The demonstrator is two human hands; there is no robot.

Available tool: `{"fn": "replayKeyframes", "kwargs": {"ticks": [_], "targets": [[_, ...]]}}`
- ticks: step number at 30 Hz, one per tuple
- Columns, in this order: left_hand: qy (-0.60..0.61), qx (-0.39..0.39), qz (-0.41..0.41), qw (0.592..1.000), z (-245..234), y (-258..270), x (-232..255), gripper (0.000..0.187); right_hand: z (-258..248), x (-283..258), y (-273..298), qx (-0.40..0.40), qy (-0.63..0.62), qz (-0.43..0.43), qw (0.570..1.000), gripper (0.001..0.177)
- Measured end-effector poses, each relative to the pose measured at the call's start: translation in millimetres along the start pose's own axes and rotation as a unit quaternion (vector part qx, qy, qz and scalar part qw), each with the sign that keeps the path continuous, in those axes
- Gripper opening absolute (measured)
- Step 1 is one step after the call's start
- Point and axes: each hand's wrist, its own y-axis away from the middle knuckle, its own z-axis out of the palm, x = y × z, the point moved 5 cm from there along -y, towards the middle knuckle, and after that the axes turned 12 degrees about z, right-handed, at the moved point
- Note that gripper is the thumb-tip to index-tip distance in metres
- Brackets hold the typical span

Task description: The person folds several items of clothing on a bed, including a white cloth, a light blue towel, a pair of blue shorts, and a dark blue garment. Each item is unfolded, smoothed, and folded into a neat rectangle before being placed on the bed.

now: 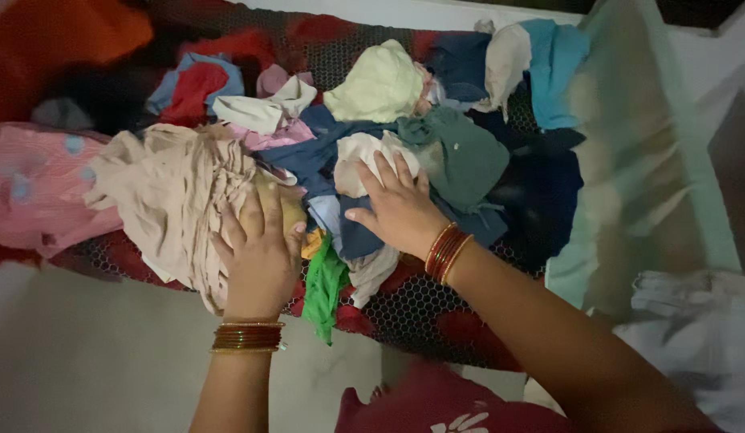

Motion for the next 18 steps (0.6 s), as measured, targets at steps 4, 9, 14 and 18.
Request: {"fn": "replayKeyframes", "kwargs": {"ticks": [4, 9, 14, 18], "targets": [[0.011, -0.008, 0.001, 1.0, 6.3, 4.7, -4.3, 0.069, 10.0, 6.7, 2.3, -0.038, 0.022, 0.023, 0.999, 0.088], [0.016, -0.022, -0.006, 1.0, 16.2, 7.7, -6.7, 0.069, 20.3, 17.8, 4.0, -0.056, 0.026, 0.031, 0.998, 0.093], [0.032, -0.041, -0.026, 0.998, 37.7, -1.7, -12.6, 0.073, 26.4, 38.2, -15.8, -0.044, 0.036, 0.024, 0.998, 0.089], [0.019, -0.057, -0.047, 0.997, 65.8, -8.3, -18.4, 0.077, 40.1, 63.1, -41.4, -0.084, 0.033, 0.05, 0.995, 0.09]]}}
